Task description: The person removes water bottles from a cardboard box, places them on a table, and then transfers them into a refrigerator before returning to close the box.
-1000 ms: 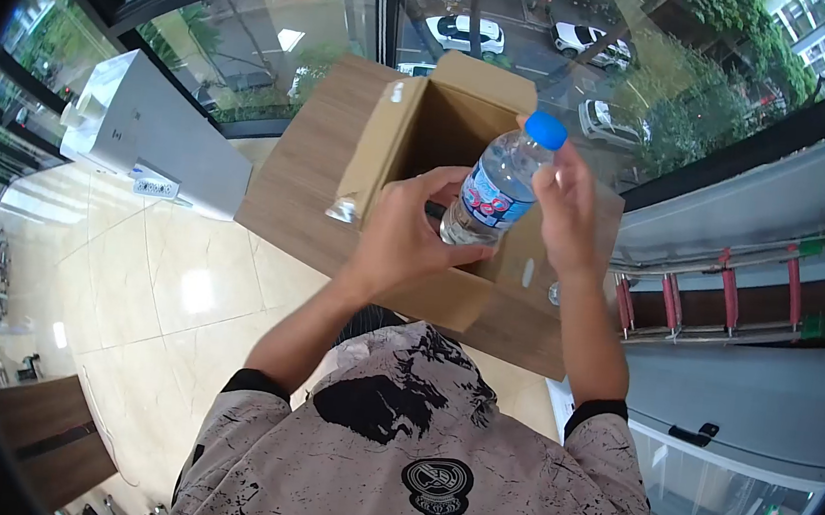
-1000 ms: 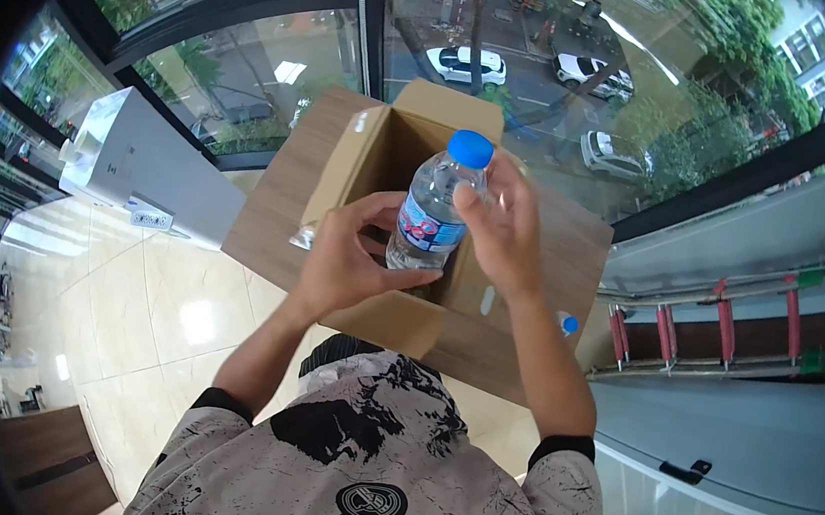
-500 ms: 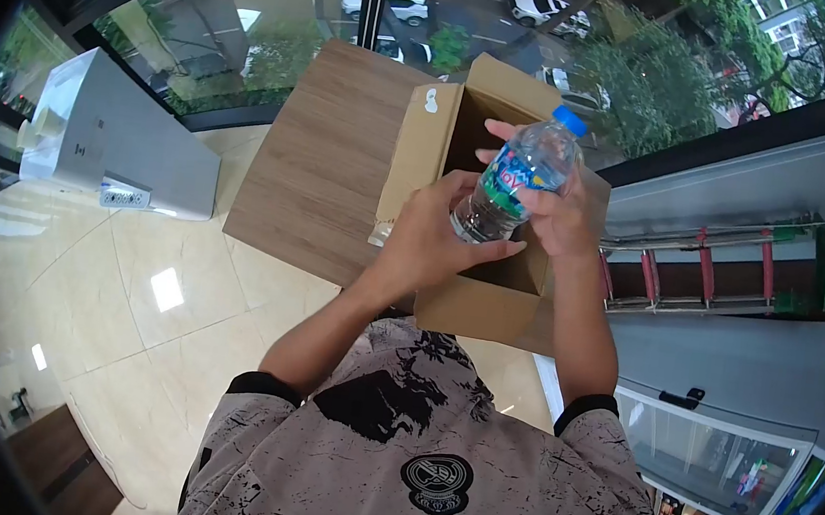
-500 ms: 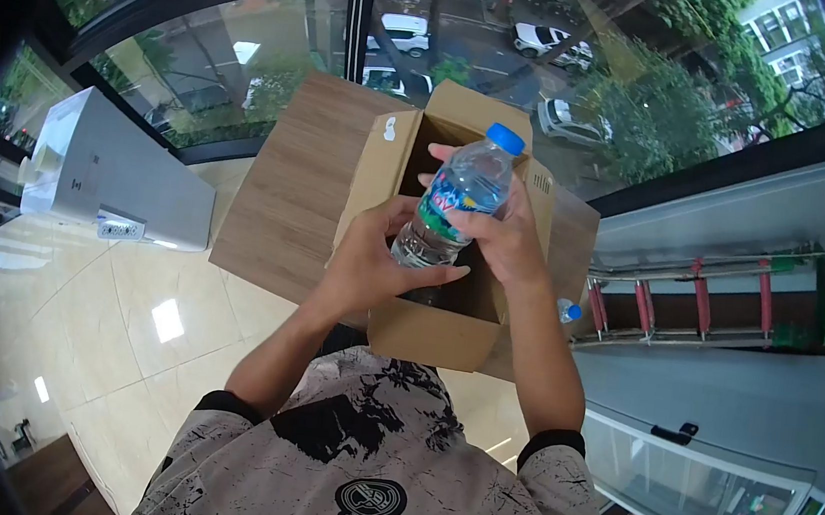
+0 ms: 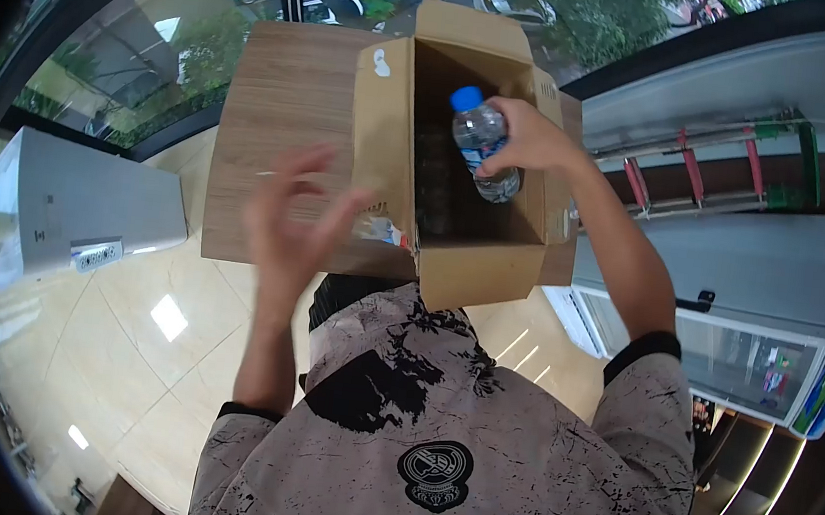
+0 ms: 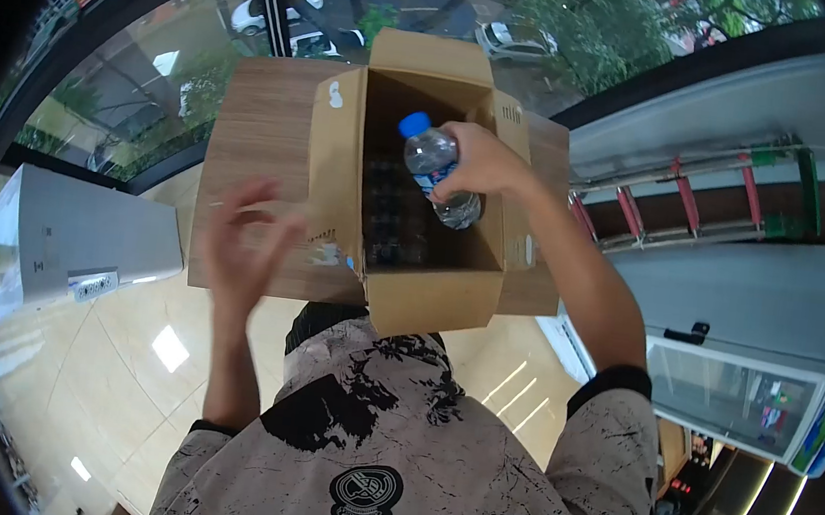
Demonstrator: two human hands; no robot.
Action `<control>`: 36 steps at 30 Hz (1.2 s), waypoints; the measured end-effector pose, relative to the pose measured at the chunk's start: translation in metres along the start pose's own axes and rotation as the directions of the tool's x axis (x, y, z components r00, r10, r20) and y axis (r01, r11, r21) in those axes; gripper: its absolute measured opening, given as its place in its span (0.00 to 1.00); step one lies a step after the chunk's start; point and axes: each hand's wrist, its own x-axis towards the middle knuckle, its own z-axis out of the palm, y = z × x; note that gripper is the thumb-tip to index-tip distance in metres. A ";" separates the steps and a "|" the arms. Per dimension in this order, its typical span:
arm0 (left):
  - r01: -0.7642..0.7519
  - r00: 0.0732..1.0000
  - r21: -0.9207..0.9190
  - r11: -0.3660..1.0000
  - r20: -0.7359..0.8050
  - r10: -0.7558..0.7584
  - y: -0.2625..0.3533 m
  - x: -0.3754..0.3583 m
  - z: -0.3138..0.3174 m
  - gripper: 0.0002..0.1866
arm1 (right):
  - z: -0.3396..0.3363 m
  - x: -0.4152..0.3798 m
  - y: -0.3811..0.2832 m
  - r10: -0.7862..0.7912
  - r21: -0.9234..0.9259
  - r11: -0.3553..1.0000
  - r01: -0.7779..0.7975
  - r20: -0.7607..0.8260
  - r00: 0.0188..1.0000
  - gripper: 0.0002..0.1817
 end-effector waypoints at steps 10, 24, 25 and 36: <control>0.327 0.943 0.197 0.924 -0.140 -0.303 -0.065 -0.048 -0.078 0.12 | 0.136 0.097 0.072 0.214 -0.568 0.736 0.369 0.712 0.669 0.35; 0.542 0.838 0.281 0.792 -0.249 -0.485 -0.082 -0.131 -0.095 0.20 | 0.173 0.093 0.113 -0.070 -0.587 0.673 0.450 0.556 0.829 0.23; 0.529 0.846 0.298 0.795 -0.250 -0.470 -0.079 -0.129 -0.093 0.21 | 0.173 0.095 0.111 -0.099 -0.586 0.664 0.464 0.546 0.832 0.22; 0.303 0.922 0.036 0.952 -0.263 -0.283 -0.029 -0.062 -0.029 0.12 | -0.011 -0.010 -0.069 -0.423 -0.199 0.896 0.396 -0.116 0.899 0.13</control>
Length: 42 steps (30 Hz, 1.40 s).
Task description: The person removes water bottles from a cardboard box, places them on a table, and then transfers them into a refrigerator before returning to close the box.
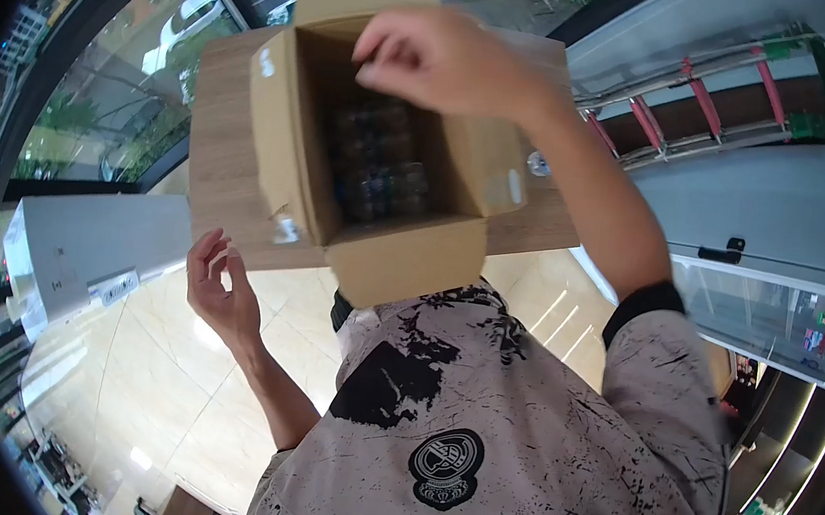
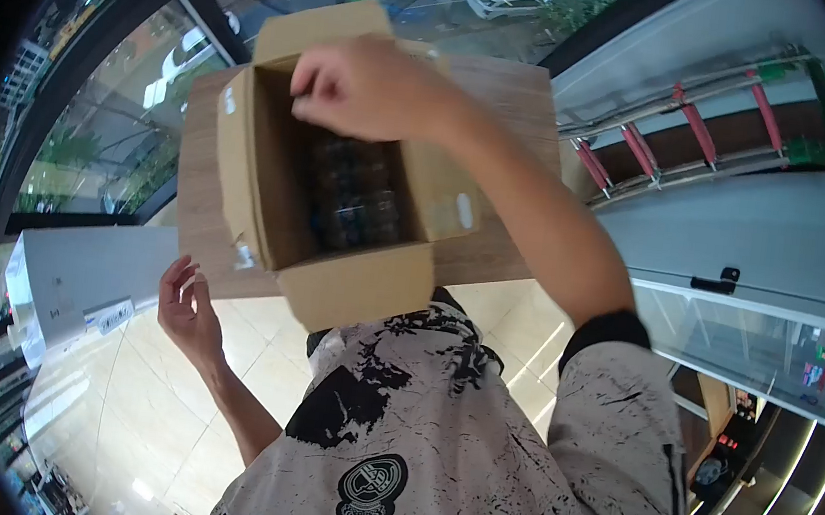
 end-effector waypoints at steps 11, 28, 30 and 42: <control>-0.205 0.978 0.106 0.973 -0.021 0.208 0.053 -0.007 0.055 0.07 | 0.169 -0.267 0.270 0.571 0.602 0.641 -0.477 -0.789 -0.228 0.36; -0.193 0.975 0.256 0.947 -0.058 0.215 0.062 -0.036 0.016 0.09 | 0.035 -0.154 0.160 0.325 0.295 0.946 -0.138 -0.888 0.325 0.29; -0.168 0.986 0.055 0.984 0.007 0.168 0.081 -0.029 0.025 0.11 | 0.001 -0.131 0.107 0.086 0.040 0.991 -0.124 -0.913 0.398 0.27; 0.002 0.945 -0.447 0.895 0.295 0.145 0.156 0.030 0.065 0.19 | 0.026 -0.050 -0.048 -0.407 -0.462 0.876 0.137 -0.557 0.724 0.27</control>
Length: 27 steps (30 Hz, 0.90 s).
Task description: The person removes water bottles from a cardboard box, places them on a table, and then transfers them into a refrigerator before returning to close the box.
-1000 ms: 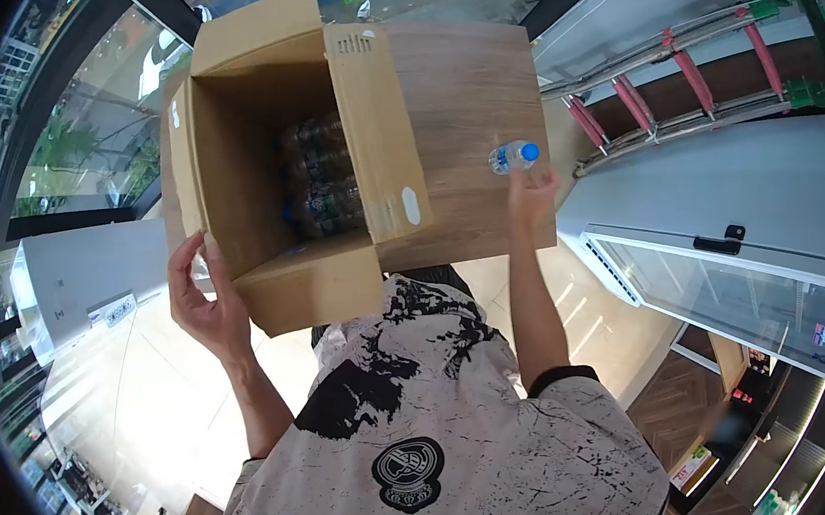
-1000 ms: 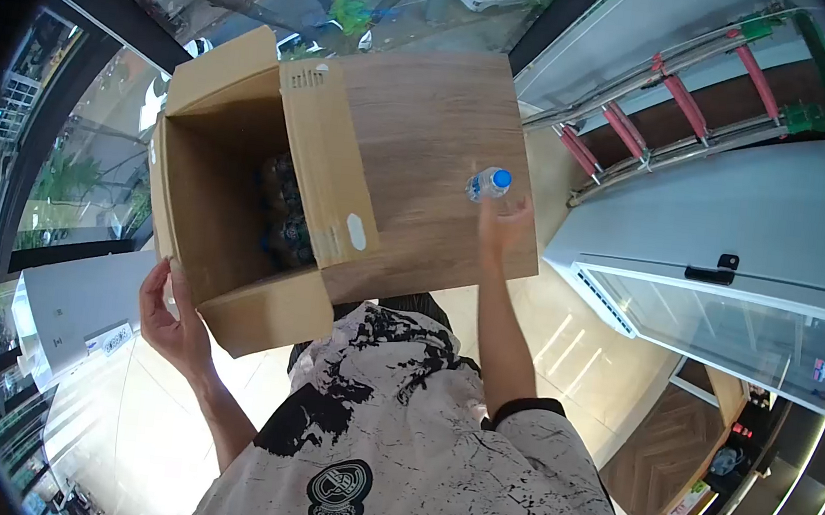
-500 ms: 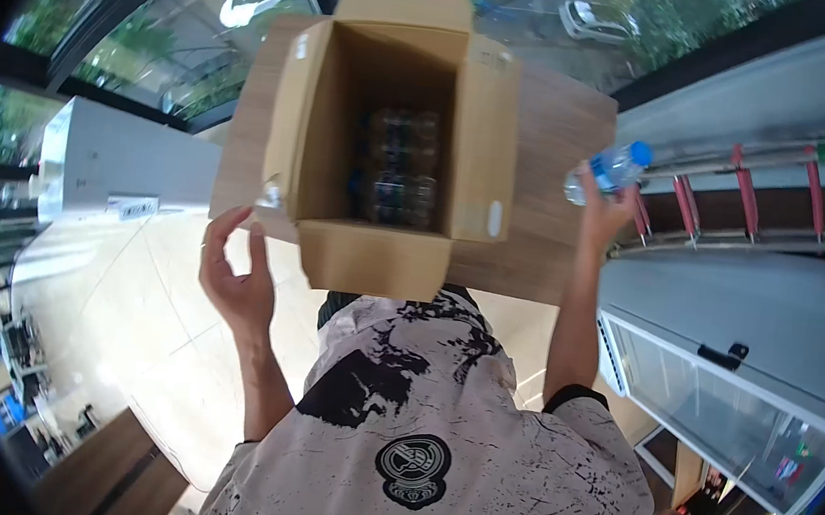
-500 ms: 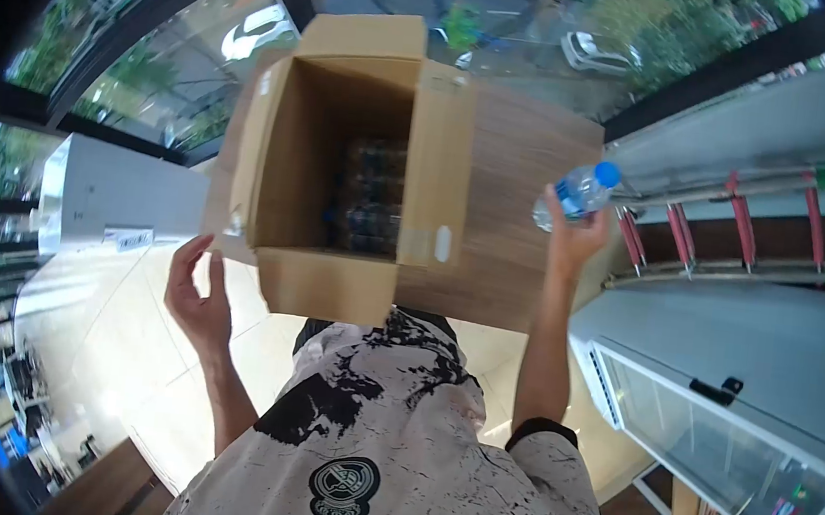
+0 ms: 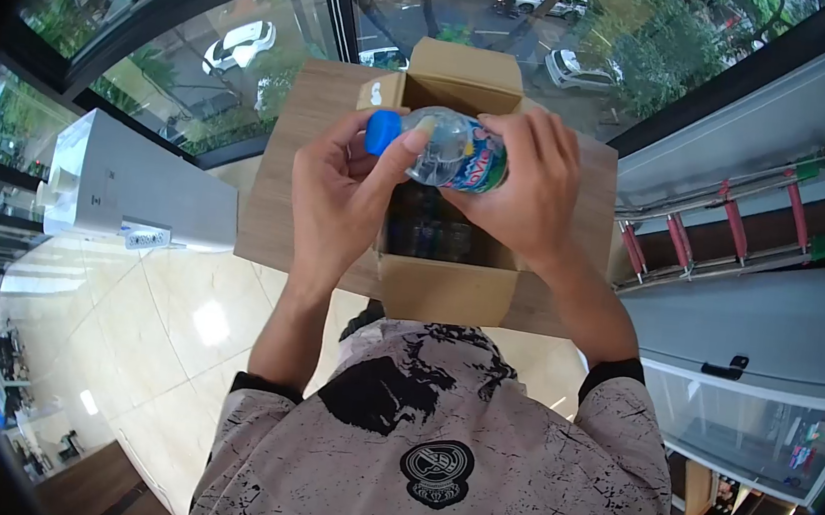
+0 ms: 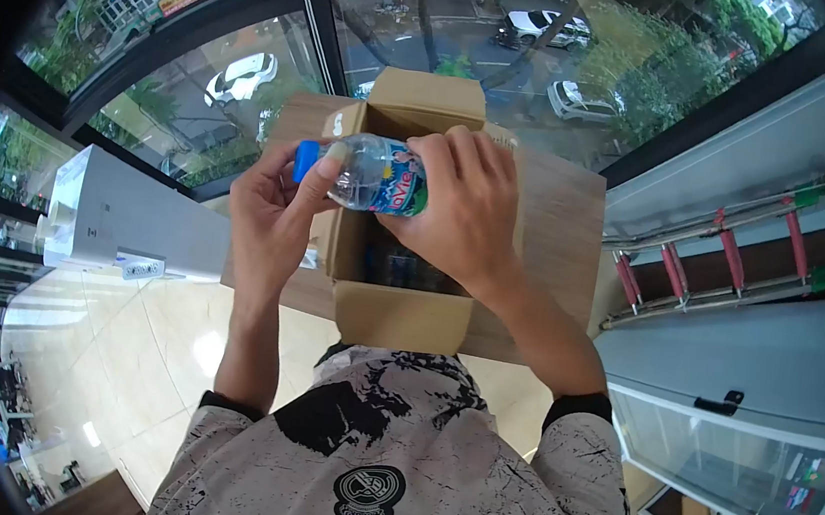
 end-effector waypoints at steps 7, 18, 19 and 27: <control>0.077 0.997 0.073 0.994 -0.015 -0.076 -0.037 0.009 0.016 0.18 | -0.010 -0.003 0.013 0.118 0.230 0.949 -0.214 0.369 0.922 0.29; 0.057 0.997 0.215 0.975 0.042 -0.067 -0.066 0.004 -0.021 0.19 | -0.001 -0.027 0.089 0.112 0.142 0.901 -0.410 0.838 0.535 0.31; 0.055 0.998 0.252 0.966 -0.003 -0.056 -0.069 -0.002 -0.026 0.18 | 0.005 -0.030 0.093 0.127 0.130 0.899 -0.418 0.836 0.534 0.31; 0.157 0.984 0.275 0.948 -0.120 -0.129 -0.101 -0.037 -0.052 0.13 | 0.130 -0.078 0.114 0.165 -0.164 0.986 0.024 0.986 -0.037 0.32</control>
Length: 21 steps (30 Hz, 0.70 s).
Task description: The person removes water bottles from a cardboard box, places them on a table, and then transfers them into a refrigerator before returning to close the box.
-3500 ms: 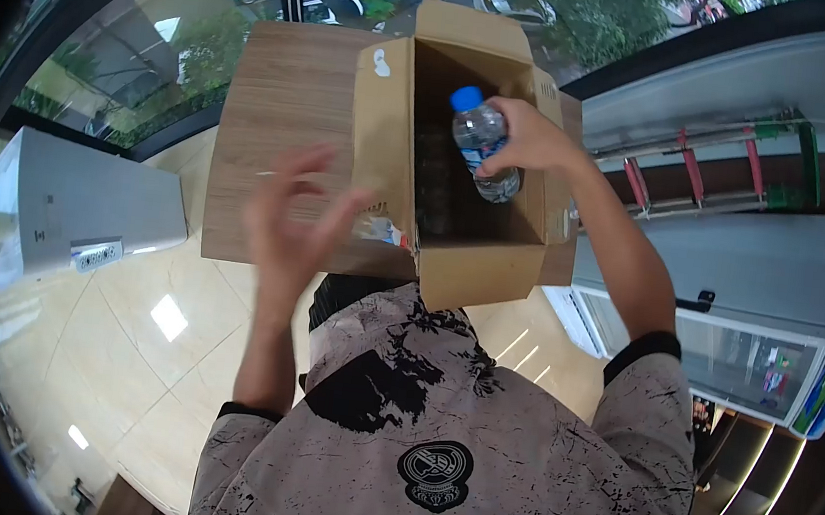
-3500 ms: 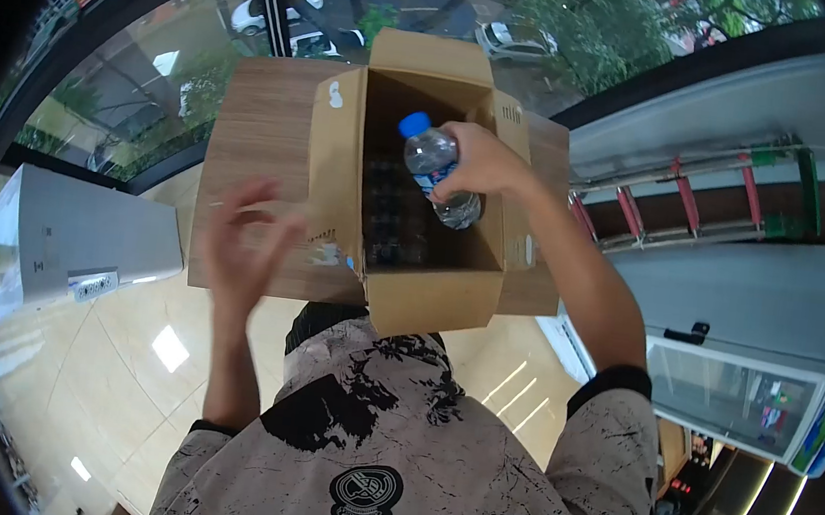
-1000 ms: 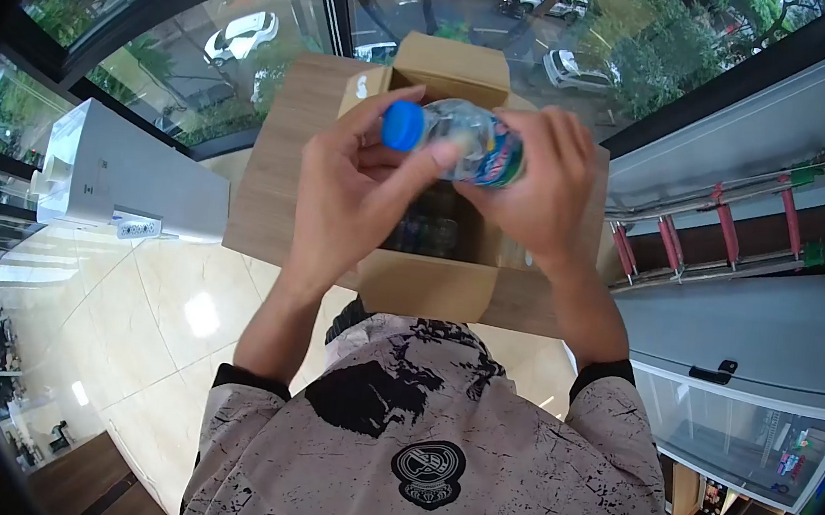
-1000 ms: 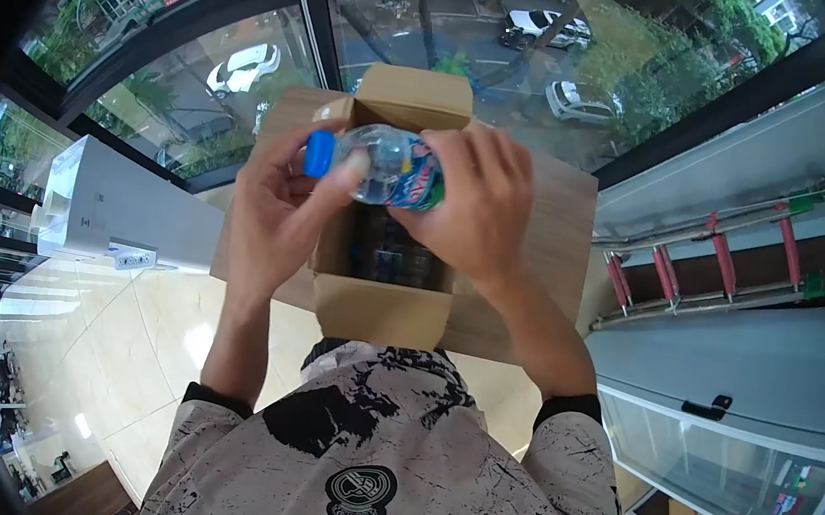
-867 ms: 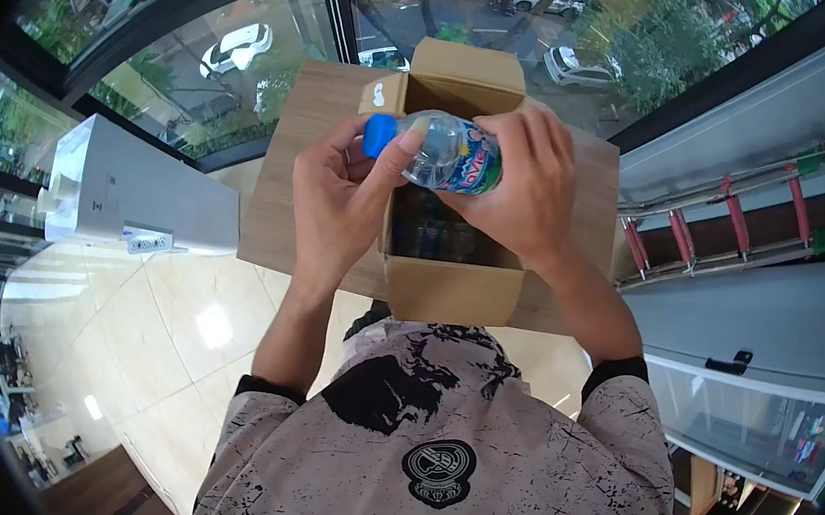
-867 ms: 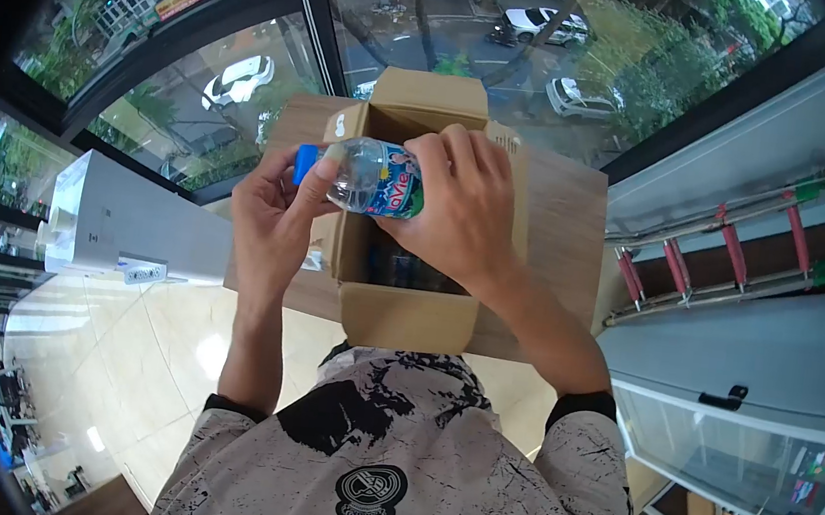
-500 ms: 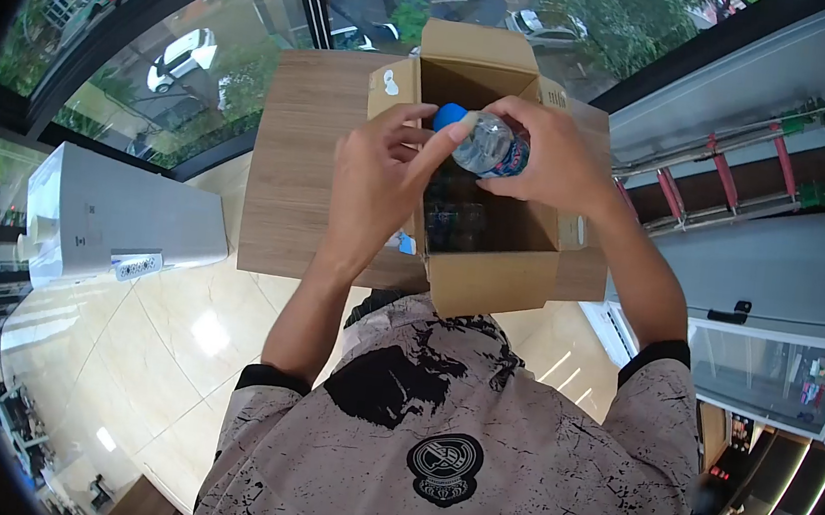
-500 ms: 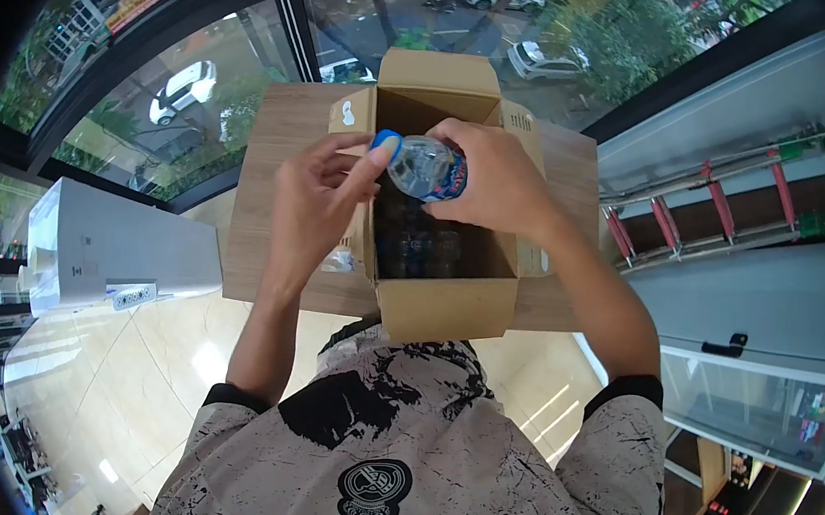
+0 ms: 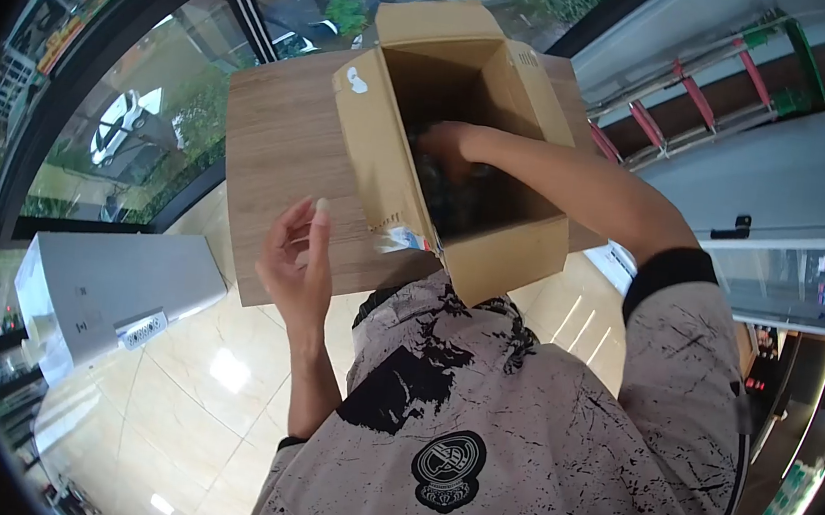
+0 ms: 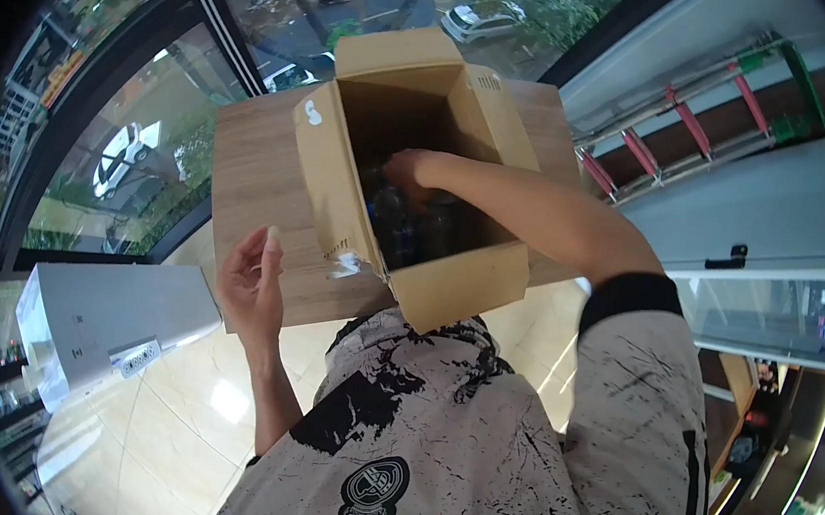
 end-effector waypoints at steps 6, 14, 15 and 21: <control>0.038 0.995 0.084 0.996 -0.093 -0.030 -0.032 -0.010 -0.032 0.14 | 0.051 0.063 0.010 0.066 0.262 0.965 -0.024 -0.152 0.986 0.36; 0.222 0.957 0.281 0.934 -0.248 -0.153 -0.070 -0.032 -0.072 0.13 | 0.083 0.069 0.024 -0.161 0.018 0.983 0.180 -0.368 0.916 0.34; 0.219 0.958 0.289 0.932 -0.243 -0.150 -0.069 -0.032 -0.071 0.13 | 0.082 0.070 0.023 -0.113 0.047 0.990 0.133 -0.304 0.946 0.35; 0.209 0.968 0.301 0.930 -0.200 -0.153 -0.056 -0.028 -0.049 0.14 | 0.135 0.145 0.047 0.153 0.829 0.559 0.027 -0.134 0.979 0.33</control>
